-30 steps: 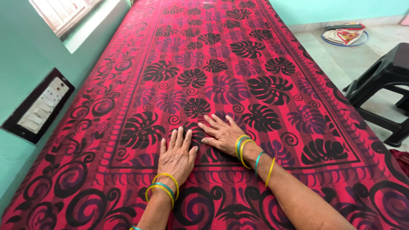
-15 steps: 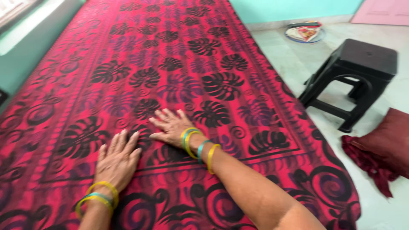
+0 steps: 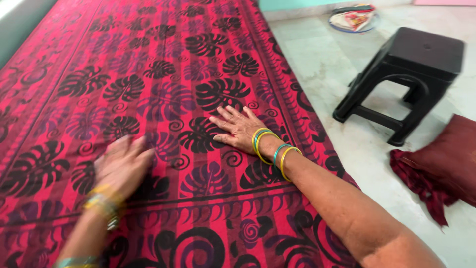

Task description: The person spreads a red patterned bedsheet over a mattress, smoothing the surface and tucking the edges under the mattress around all sides. The person repeatedly adjusts and smooths the sheet to ensure it is flat and properly aligned.

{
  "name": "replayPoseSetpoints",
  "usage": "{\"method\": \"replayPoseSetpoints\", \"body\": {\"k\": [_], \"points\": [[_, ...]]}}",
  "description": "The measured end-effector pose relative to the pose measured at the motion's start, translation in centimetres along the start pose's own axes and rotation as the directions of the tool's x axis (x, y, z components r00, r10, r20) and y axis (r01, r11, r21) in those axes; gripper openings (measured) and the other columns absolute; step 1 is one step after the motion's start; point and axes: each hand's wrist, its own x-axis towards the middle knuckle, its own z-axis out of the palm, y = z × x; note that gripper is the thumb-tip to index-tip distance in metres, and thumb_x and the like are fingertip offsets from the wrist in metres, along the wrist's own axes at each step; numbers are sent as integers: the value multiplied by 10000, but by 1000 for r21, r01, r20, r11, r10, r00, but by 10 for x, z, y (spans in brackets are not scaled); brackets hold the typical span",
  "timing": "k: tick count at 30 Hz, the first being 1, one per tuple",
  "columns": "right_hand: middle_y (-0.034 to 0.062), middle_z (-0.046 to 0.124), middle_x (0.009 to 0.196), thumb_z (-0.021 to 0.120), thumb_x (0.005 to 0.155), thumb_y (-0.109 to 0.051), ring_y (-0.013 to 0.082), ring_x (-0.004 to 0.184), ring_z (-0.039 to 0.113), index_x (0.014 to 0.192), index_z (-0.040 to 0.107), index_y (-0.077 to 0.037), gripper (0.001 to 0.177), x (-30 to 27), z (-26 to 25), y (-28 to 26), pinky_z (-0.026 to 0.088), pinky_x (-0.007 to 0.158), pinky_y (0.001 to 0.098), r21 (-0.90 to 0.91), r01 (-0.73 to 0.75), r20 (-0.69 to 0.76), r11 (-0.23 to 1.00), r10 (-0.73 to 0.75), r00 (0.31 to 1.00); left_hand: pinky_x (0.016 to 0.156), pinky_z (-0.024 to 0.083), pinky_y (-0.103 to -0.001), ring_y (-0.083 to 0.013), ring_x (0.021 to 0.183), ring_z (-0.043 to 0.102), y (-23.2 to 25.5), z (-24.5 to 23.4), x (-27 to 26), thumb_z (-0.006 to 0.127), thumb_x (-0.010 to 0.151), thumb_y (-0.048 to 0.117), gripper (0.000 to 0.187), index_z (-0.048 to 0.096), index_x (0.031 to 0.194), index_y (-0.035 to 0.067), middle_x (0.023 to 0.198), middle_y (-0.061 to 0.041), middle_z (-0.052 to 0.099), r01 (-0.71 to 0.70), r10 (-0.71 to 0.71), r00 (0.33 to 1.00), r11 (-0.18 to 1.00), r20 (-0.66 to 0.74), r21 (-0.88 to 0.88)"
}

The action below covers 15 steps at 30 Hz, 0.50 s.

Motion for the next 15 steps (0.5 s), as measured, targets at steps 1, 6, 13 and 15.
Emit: {"method": "replayPoseSetpoints", "body": {"k": [1, 6, 13, 15], "points": [[88, 186, 1699, 385, 1012, -592, 310, 1562, 159, 1621, 244, -282, 698, 0, 1, 2, 151, 1205, 608, 12, -11, -11, 1000, 11, 1000, 1208, 156, -622, -285, 1588, 132, 36, -5, 19, 357, 1006, 485, 451, 436, 1450, 473, 1710, 40, 169, 105, -88, 982, 990, 167, -92], [100, 214, 1692, 405, 1022, -508, 296, 1553, 189, 1598, 295, -187, 668, -2, 19, 6, 161, 1202, 609, -22, 3, -88, 1000, -4, 996, 1163, 128, -678, -345, 1539, 171, 144, -25, 91, 434, 979, 447, 668, 322, 1589, 201, 1662, -158, 236, 10, -68, 990, 902, -120, -431], [103, 256, 1688, 442, 1040, -464, 279, 1567, 215, 1591, 335, -129, 654, -2, 27, 16, 192, 1211, 595, -80, 51, -125, 995, -61, 990, 1173, 180, -639, -356, 1519, 237, 151, -29, 96, 456, 964, 399, 660, 367, 1569, 152, 1642, -175, 288, -81, -21, 973, 901, -228, -427], [103, 258, 1679, 451, 1038, -466, 280, 1556, 214, 1588, 336, -129, 656, -5, 31, 17, 192, 1202, 602, -22, 67, -120, 998, -69, 990, 1177, 182, -644, -355, 1519, 251, 154, -24, 93, 453, 978, 384, 648, 375, 1571, 133, 1644, -178, 297, -99, -12, 971, 890, -239, -446]]}}
